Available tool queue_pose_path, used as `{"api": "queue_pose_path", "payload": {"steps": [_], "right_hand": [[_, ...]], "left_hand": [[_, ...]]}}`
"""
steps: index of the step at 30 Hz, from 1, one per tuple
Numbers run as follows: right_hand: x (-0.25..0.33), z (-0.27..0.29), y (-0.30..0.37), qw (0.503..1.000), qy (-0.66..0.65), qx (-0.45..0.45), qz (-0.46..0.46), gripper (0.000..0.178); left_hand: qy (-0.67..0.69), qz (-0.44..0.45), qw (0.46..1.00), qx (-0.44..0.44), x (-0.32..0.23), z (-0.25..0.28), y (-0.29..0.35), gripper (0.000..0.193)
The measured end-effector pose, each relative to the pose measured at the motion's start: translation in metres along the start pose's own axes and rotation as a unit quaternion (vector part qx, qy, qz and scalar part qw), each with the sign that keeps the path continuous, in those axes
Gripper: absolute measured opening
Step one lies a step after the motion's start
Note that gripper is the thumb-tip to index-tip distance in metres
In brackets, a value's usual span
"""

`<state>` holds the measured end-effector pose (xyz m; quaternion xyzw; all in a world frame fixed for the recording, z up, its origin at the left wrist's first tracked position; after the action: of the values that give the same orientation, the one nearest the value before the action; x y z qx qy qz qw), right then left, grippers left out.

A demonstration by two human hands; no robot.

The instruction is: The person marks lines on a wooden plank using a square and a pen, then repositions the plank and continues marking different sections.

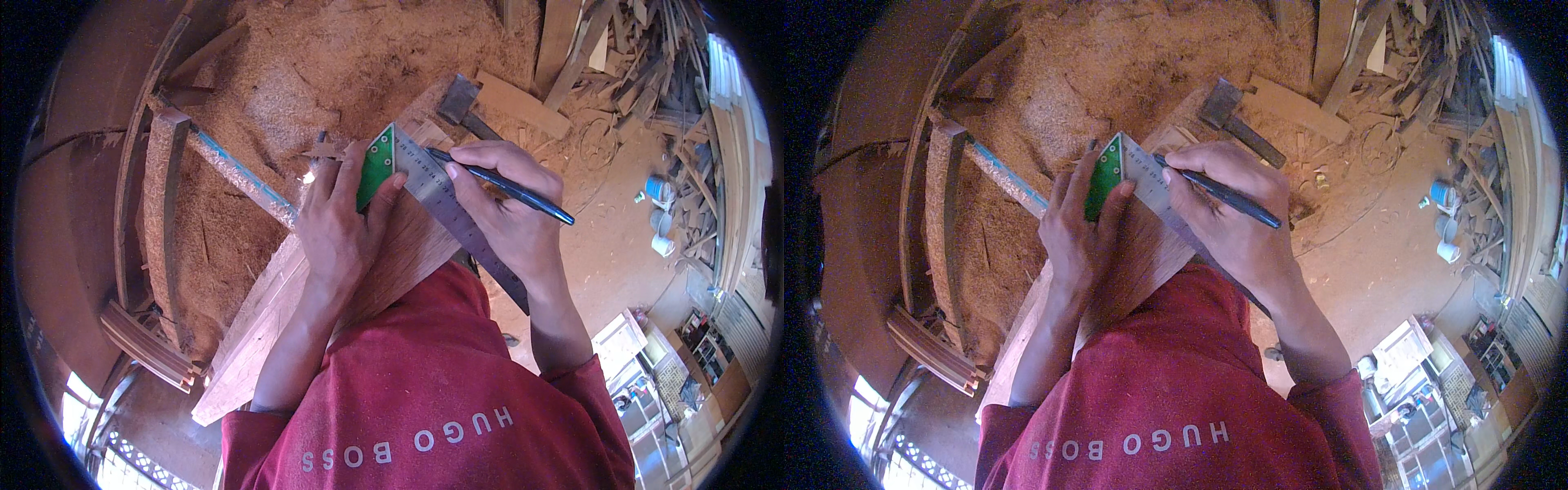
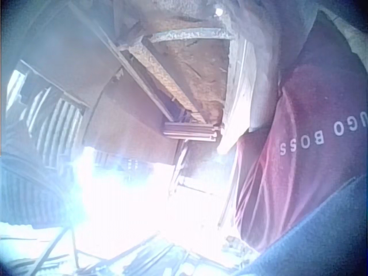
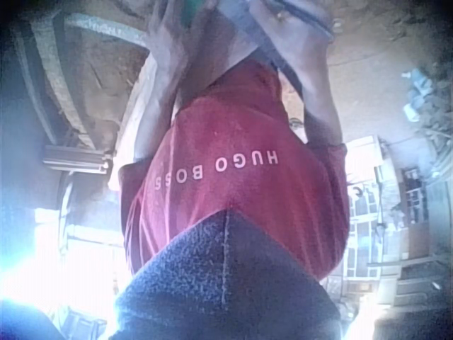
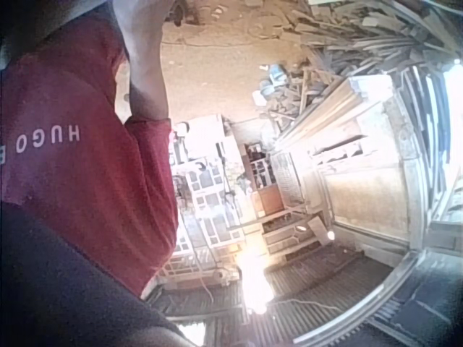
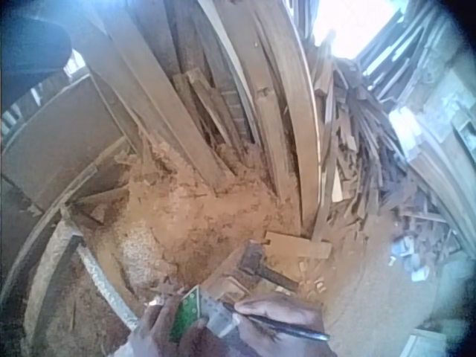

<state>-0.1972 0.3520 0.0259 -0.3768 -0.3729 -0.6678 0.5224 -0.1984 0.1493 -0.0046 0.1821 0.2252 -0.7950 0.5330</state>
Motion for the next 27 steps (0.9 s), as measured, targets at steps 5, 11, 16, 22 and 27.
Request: {"api": "queue_pose_path", "payload": {"steps": [5, 11, 16, 22, 27], "right_hand": [[0.002, 0.001, 0.002, 1.000, 0.005, 0.007, 0.007, 0.014], [0.005, 0.028, 0.029, 0.998, 0.056, 0.019, 0.010, 0.015], [0.010, 0.057, 0.052, 0.994, 0.088, 0.062, -0.031, 0.015], [0.024, 0.060, 0.032, 0.980, 0.119, 0.135, -0.082, 0.012], [0.030, 0.053, 0.010, 0.946, 0.210, 0.222, -0.105, 0.012]], "left_hand": [[0.007, 0.002, 1.000, 0.007, -0.001, 0.002, -0.001, 0.057], [0.002, 0.014, 1.000, 0.013, -0.001, 0.002, 0.001, 0.057], [-0.006, 0.012, 1.000, 0.009, -0.003, 0.003, -0.001, 0.057], [-0.011, -0.012, 1.000, -0.021, 0.000, 0.000, 0.001, 0.054], [-0.034, -0.022, 0.999, -0.028, 0.000, -0.003, 0.001, 0.055]]}}
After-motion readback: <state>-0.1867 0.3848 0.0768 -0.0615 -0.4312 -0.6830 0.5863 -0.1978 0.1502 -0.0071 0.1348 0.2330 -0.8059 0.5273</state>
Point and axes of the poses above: each hand's wrist, its own y-axis away from the middle knuckle, its own z-axis out of the back of the hand, x = y × z, the point moved 3 cm from there along -y, towards the middle knuckle, and after that the axes turned 15 degrees about -z, right-handed, at the moved point
